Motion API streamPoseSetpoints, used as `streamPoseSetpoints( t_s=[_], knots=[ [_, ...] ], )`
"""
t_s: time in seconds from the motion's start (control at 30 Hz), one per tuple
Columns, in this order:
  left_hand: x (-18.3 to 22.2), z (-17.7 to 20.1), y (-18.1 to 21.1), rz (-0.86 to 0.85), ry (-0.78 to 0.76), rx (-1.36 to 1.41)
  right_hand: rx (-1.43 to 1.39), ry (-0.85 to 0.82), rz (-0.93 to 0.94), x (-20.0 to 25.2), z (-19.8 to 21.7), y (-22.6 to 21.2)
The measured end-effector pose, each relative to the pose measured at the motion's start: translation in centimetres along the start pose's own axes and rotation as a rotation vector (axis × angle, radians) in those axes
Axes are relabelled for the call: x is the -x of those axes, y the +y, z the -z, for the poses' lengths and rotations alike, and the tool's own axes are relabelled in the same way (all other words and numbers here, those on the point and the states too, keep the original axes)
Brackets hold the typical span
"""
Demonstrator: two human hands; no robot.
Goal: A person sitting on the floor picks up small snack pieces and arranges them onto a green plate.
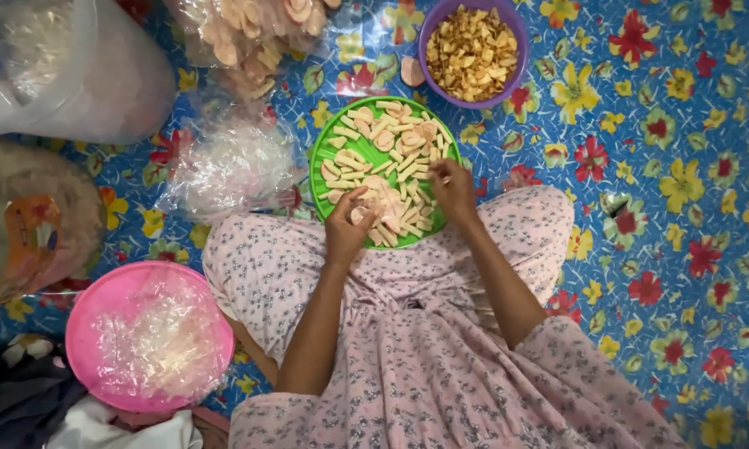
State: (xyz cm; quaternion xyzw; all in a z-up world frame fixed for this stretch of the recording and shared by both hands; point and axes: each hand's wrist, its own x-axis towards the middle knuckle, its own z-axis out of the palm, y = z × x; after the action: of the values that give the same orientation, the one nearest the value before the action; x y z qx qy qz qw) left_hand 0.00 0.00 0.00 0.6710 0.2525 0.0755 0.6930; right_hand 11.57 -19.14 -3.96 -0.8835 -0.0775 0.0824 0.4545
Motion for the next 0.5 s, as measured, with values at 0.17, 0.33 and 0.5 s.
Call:
streamPoseSetpoints(
  t_s=[0.17,0.33,0.5],
  knots=[
    [-0.1,0.0,0.9,0.045,0.019,-0.009,0.179,0.045,0.083,-2.9,2.1,-0.8],
    [-0.2,-0.2,1.1,0.076,0.023,0.009,0.283,0.014,0.259,-4.6,1.2,-2.7],
    [-0.4,0.1,0.5,-0.016,0.032,-0.026,0.587,-0.048,0.409,-6.7,-2.0,-1.2]
  ],
)
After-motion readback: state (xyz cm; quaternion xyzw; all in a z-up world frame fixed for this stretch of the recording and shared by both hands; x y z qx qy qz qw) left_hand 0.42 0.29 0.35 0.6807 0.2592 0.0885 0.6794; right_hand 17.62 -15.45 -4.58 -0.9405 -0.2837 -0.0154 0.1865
